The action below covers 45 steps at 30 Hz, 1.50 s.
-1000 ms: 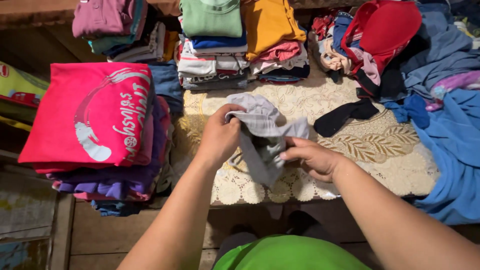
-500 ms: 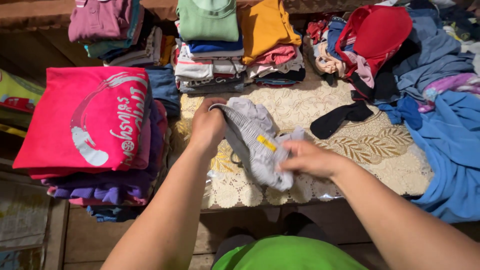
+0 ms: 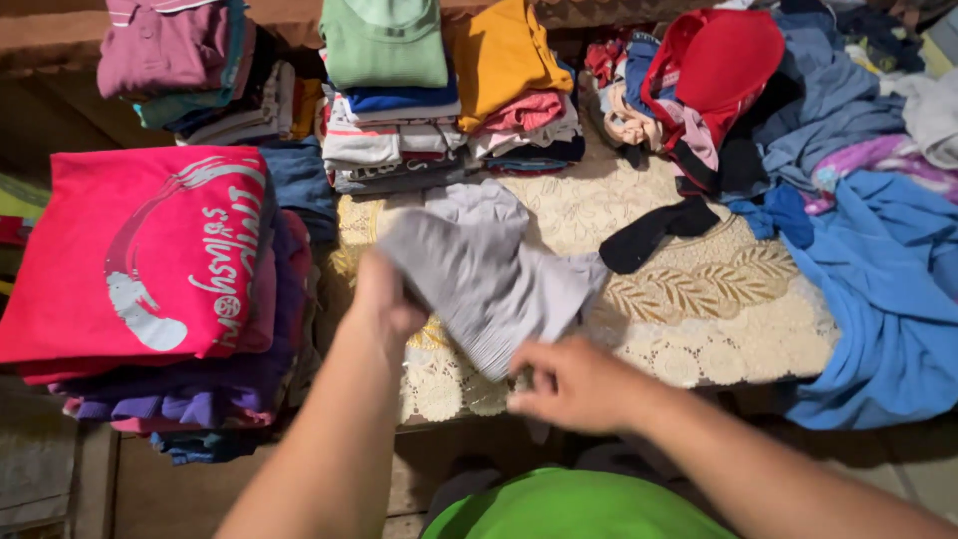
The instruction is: The person folds several pieces of clothing one by one on a table. They handle a pink top, a yellow top, a blue and black shirt, a green top, and a grey pair of shorts, smoothing and folding each item before stacking them.
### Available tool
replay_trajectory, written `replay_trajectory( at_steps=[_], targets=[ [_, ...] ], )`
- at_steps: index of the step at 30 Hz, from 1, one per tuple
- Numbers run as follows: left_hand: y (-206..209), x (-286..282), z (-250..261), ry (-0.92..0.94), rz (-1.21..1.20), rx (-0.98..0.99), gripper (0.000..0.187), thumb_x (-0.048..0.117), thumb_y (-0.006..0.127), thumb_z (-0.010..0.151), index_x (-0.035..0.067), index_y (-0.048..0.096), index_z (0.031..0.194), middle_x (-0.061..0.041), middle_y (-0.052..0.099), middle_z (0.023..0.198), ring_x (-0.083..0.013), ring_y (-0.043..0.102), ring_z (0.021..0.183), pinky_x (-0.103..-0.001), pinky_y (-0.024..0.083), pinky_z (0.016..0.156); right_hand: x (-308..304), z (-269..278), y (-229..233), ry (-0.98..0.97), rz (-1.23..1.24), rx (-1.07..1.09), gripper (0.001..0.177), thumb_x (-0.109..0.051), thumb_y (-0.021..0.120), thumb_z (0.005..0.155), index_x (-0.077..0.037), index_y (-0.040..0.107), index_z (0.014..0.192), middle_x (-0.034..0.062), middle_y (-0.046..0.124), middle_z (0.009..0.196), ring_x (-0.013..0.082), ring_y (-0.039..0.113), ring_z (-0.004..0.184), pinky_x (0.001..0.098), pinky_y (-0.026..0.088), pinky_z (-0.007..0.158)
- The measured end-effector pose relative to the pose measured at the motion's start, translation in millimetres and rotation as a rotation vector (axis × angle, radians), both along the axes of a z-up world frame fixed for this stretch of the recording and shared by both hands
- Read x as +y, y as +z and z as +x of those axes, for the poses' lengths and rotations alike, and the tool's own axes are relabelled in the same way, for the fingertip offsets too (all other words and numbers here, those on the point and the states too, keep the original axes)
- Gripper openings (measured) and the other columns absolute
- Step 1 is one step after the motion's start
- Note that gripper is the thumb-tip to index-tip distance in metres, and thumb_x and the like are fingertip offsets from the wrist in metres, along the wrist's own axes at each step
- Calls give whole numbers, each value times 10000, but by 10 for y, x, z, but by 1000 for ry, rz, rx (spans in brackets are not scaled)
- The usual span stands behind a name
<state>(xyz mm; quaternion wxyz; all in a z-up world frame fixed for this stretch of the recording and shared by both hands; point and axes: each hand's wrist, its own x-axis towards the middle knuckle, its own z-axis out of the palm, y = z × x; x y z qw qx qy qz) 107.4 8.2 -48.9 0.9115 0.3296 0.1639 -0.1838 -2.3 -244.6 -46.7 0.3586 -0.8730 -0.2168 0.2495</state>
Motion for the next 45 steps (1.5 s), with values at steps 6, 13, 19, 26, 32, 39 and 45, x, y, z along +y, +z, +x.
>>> replay_trajectory(
  at_steps=[6,13,19,26,32,39,45],
  targets=[
    [-330,167,-536,482,-77,85,659,430,298,966,-24,631,1308,-214,682,1338,-367,661,1188,-473,507,1021,-301,331,-185,-503,-10,129,196,-251,633,952,-145,705,1100,42,714,826,146,612,654,316,515,588],
    [550,-86,-501,55,879,-340,392,171,723,906,69,613,1269,-85,736,1173,-181,704,1013,-334,584,838,-454,1011,65,-478,158,-250,372,-148,671,894,-86,642,1259,62,677,1123,189,668,979,352,558,817],
    [1560,-184,-336,-513,926,-859,259,113,667,972,81,673,1228,-33,769,1067,-134,709,975,-314,611,864,-205,1170,466,114,328,-458,925,-129,806,704,-78,366,1515,207,501,1464,313,472,1347,462,390,1108],
    [1766,94,85,-290,1023,-1078,219,18,668,998,31,660,1216,-2,729,1090,-88,644,1013,-260,543,927,-528,1327,-67,-379,-190,-127,386,-188,673,901,-131,684,1283,125,734,1209,243,693,1102,376,522,981],
    [1768,370,288,-58,1033,-1085,277,-22,661,980,20,645,1253,-6,698,1105,-106,653,1038,-268,555,937,-1525,1475,389,-691,157,-891,315,50,629,872,-83,717,1144,115,677,1070,260,643,905,367,525,811],
    [770,489,-603,73,1333,-1053,430,-112,654,777,77,720,1157,-85,715,1153,-215,666,1094,-342,535,937,-1406,491,32,-580,125,-1072,400,139,494,777,-79,676,1059,112,581,1067,276,596,1091,356,512,1002],
    [-184,428,-1287,-224,1538,-701,368,-82,630,716,81,769,1016,-173,672,1234,-370,657,1087,-390,527,868,-1183,-66,-717,-399,-51,-792,355,-84,699,666,-97,742,1018,147,626,1173,365,586,1134,409,457,989]
  ],
)
